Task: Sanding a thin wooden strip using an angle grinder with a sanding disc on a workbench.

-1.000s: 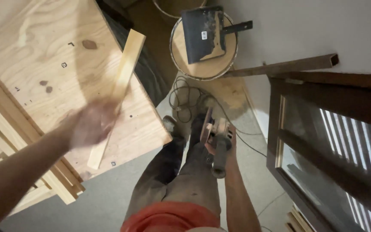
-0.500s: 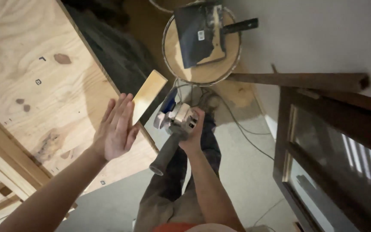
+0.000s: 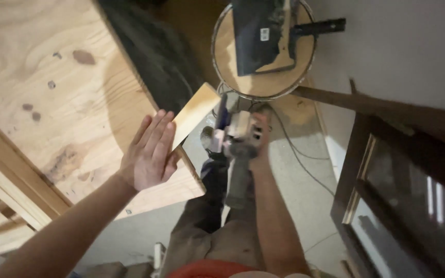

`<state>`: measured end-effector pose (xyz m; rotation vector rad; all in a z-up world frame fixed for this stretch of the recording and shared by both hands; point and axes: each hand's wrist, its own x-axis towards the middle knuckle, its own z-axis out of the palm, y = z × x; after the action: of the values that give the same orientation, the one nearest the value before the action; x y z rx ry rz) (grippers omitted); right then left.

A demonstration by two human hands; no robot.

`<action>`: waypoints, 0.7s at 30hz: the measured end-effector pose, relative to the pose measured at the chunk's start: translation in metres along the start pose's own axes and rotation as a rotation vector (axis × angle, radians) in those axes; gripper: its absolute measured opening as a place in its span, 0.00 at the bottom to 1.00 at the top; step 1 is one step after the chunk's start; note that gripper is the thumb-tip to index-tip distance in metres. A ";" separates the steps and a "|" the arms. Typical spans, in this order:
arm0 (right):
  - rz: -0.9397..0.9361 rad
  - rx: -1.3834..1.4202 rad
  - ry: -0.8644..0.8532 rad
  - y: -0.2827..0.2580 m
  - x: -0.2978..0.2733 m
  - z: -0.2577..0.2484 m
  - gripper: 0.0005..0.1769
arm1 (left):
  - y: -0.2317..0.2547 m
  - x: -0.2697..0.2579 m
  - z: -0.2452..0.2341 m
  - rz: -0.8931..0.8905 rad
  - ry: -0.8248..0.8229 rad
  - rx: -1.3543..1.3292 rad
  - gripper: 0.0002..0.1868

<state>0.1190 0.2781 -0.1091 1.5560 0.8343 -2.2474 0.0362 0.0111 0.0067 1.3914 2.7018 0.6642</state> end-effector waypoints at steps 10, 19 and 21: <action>-0.268 -0.777 -0.317 -0.124 -0.031 -0.015 0.56 | 0.001 -0.004 -0.006 -0.039 0.014 -0.024 0.32; -0.572 -1.119 -0.667 -0.146 -0.013 -0.010 0.66 | -0.003 -0.003 -0.006 -0.036 0.016 -0.025 0.31; -0.675 -1.138 -0.729 -0.140 -0.006 -0.013 0.68 | -0.007 0.000 -0.005 -0.020 0.016 -0.027 0.31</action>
<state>0.0566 0.3969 -0.0656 -0.0731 2.0017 -1.7513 0.0299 0.0054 0.0084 1.3576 2.7040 0.7111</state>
